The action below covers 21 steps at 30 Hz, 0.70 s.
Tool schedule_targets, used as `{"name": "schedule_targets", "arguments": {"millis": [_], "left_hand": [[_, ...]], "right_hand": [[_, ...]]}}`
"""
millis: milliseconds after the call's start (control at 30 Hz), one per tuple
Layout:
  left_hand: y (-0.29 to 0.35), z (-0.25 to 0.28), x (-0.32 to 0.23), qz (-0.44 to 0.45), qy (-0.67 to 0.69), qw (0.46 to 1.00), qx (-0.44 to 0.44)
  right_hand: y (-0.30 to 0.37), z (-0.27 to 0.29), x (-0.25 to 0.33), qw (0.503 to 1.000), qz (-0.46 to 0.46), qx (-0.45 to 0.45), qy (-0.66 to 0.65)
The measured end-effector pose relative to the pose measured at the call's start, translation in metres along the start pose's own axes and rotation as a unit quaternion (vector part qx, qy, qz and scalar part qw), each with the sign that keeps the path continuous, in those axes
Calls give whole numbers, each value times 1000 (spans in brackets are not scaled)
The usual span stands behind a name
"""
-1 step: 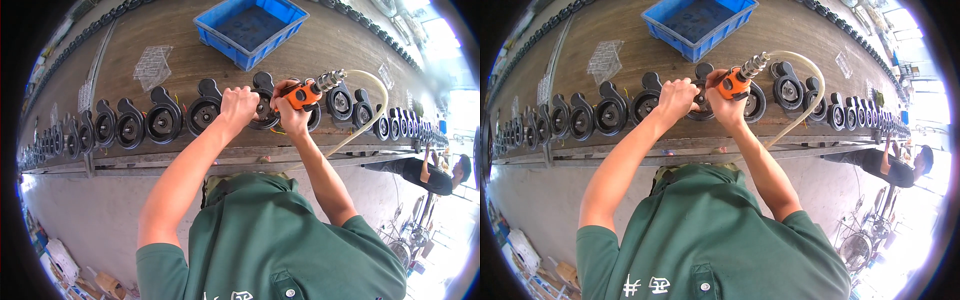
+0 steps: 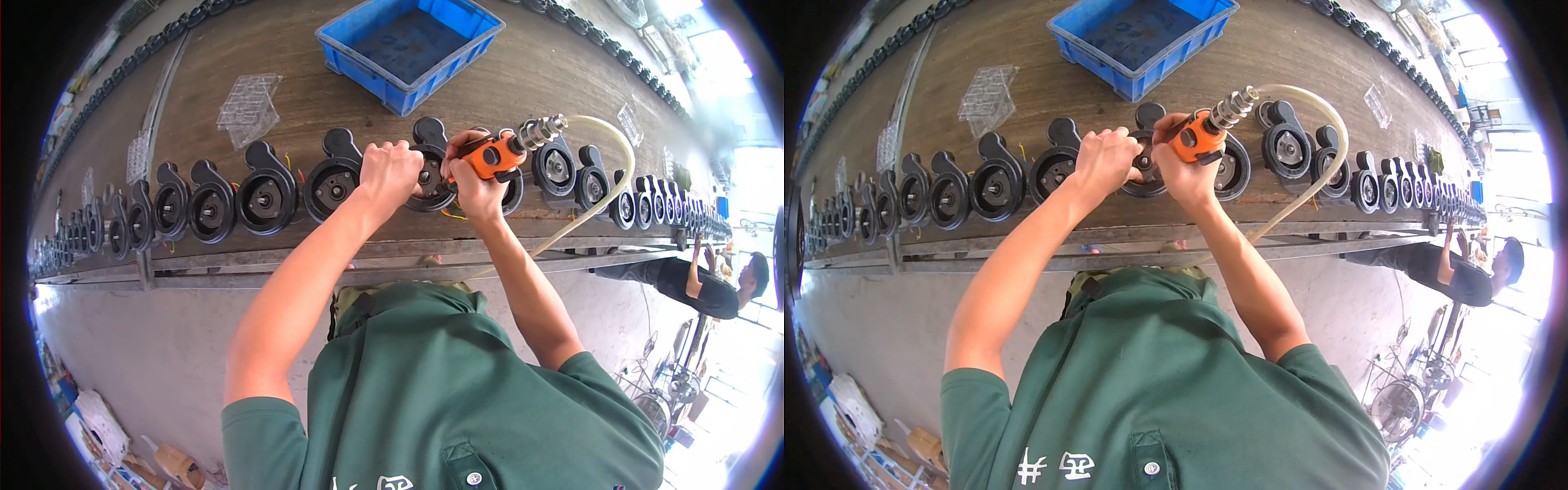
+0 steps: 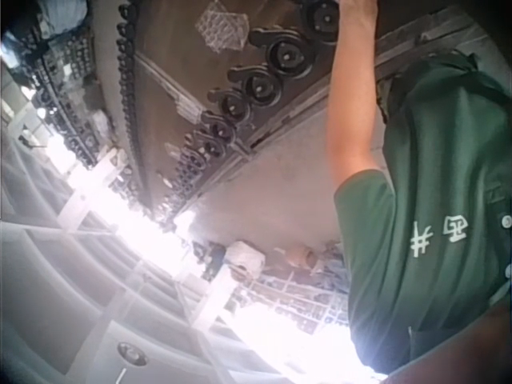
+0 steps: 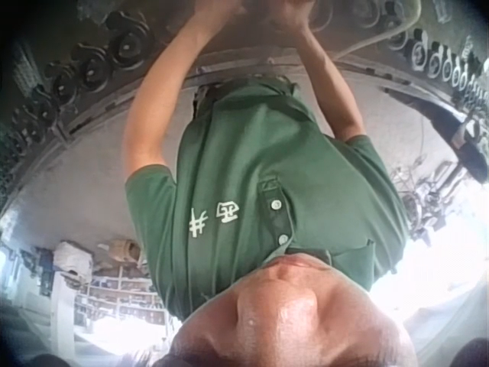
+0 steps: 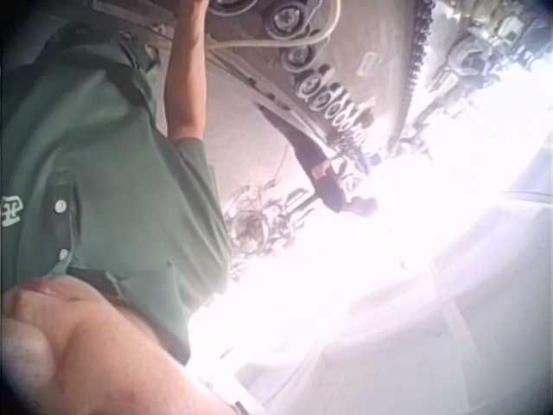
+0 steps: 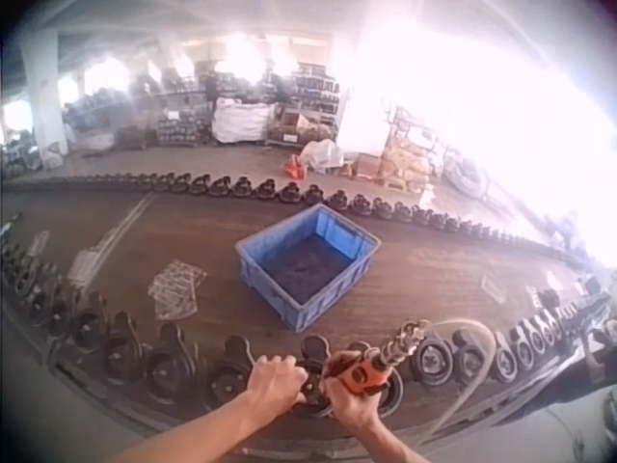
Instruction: The person assembles small industrial components by hand, using a pneumatic tool to secure fasteners and handling individual pieces from an assembly line.
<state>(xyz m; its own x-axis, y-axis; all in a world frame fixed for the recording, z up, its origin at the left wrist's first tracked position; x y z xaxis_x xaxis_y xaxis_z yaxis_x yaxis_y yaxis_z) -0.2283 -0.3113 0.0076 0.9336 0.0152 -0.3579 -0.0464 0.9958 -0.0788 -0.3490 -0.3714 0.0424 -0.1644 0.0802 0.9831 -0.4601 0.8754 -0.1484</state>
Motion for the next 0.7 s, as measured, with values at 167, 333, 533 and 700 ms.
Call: {"name": "schedule_targets", "arguments": {"millis": [167,333,533,700], "left_hand": [[0,-1,-1,4,-4,1000,1],[0,4,-3,30,-10,998,45],[1,1,-2,45,-12,998,50],[-2,-2,2,55,8,996,75]], "right_hand": [[2,-2,1,998,31,25,50],[10,-13,-2,997,31,37,55],[18,-17,3,998,18,49,46],[8,-6,23,999,22,35,-15]]}}
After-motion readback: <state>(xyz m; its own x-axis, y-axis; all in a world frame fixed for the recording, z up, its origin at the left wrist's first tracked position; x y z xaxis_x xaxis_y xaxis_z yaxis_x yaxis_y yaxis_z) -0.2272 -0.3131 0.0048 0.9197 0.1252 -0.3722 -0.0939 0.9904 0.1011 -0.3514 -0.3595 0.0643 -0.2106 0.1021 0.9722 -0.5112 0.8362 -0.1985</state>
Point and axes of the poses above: each hand's wrist, its own y-axis away from the middle knuckle, its own z-axis out of the back of the hand, x = y × z, the point moved 8 cm from there along -y, towards the middle knuckle, and after that the axes turned 10 degrees about y, right-handed, at the moved point
